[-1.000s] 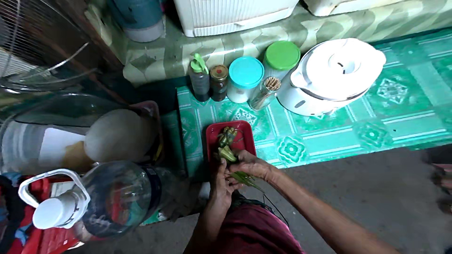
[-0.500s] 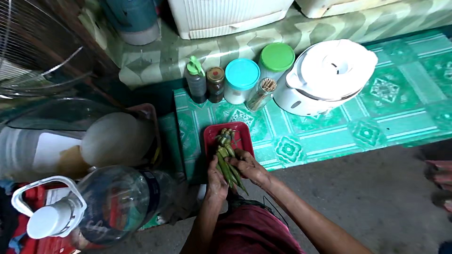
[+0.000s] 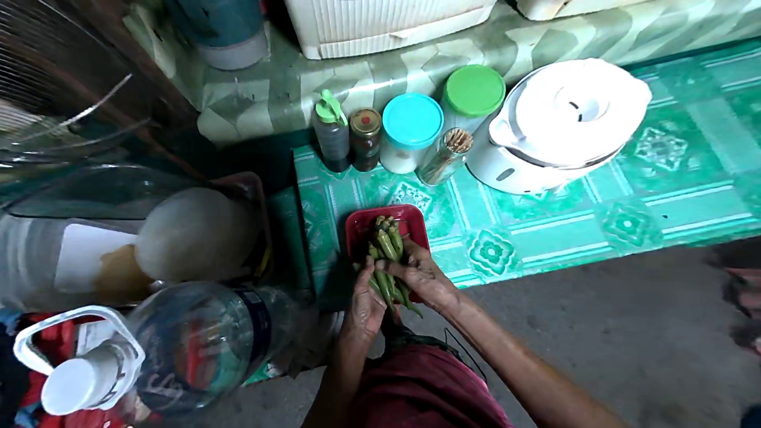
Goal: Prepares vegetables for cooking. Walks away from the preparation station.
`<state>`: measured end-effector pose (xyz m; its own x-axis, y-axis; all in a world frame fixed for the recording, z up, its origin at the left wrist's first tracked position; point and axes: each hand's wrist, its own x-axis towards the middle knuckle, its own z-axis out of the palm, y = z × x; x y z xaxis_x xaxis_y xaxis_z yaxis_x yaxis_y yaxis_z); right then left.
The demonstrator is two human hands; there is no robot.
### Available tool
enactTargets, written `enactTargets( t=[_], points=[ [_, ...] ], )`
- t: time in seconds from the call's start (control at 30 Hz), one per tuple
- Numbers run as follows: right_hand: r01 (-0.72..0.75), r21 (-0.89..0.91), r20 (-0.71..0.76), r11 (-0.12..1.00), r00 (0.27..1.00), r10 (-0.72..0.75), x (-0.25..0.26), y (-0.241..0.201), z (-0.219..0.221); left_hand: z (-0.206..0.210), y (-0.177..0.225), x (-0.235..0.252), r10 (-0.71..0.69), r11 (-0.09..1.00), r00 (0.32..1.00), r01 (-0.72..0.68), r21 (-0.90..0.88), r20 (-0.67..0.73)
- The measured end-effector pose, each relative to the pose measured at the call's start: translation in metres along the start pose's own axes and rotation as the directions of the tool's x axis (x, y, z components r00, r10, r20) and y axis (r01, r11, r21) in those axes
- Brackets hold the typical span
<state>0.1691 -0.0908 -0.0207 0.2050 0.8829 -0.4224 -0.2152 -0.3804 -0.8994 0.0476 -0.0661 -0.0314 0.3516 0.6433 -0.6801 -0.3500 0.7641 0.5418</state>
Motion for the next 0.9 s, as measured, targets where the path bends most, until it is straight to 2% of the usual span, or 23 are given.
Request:
enactTargets(
  t=[0.1, 0.27, 0.37, 0.47, 0.53, 0.63, 0.77, 0.83, 0.9],
  points=[
    [-0.014, 0.045, -0.001, 0.999, 1.0, 0.014, 0.004, 0.0, -0.002, 0.0, 0.006, -0.001, 0.006, 0.997, 0.999, -0.003, 0.078, -0.044],
    [-0.063, 0.061, 0.051, 0.996, 0.997, 0.059, 0.002, -0.008, -0.009, -0.001, 0.011, 0.004, -0.042, 0.999, 0.998, 0.041, -0.002, -0.041],
    [0.009, -0.012, 0.025, 1.0, 1.0, -0.009, -0.001, -0.008, -0.005, 0.001, 0.008, 0.004, -0.009, 0.996, 0.998, 0.015, 0.093, -0.061],
    [0.035, -0.049, 0.009, 0.998, 0.999, -0.034, -0.002, -0.012, -0.002, 0.013, 0.006, -0.001, 0.096, 0.979, 0.993, -0.081, 0.185, -0.076],
    [0.015, -0.096, -0.008, 0.995, 1.0, -0.016, 0.001, -0.015, -0.002, 0.014, 0.008, -0.001, 0.09, 0.986, 0.993, -0.078, 0.15, -0.078],
    [-0.037, -0.108, 0.057, 0.993, 0.997, 0.043, 0.002, -0.022, -0.006, 0.006, 0.015, 0.002, 0.022, 0.997, 0.999, -0.019, 0.078, -0.035],
    [0.052, -0.133, 0.192, 0.99, 0.981, -0.026, 0.0, -0.024, -0.008, -0.01, 0.02, 0.013, -0.054, 0.993, 0.997, 0.058, -0.106, 0.048],
    [0.07, -0.218, 0.216, 0.973, 0.976, -0.022, -0.002, -0.027, -0.002, -0.012, 0.019, 0.013, -0.024, 0.982, 0.994, 0.044, -0.184, 0.11],
    [0.042, -0.394, 0.139, 0.918, 0.99, 0.015, -0.003, -0.028, 0.007, -0.007, 0.018, 0.009, 0.015, 0.983, 0.99, 0.011, -0.184, 0.14]
  ],
)
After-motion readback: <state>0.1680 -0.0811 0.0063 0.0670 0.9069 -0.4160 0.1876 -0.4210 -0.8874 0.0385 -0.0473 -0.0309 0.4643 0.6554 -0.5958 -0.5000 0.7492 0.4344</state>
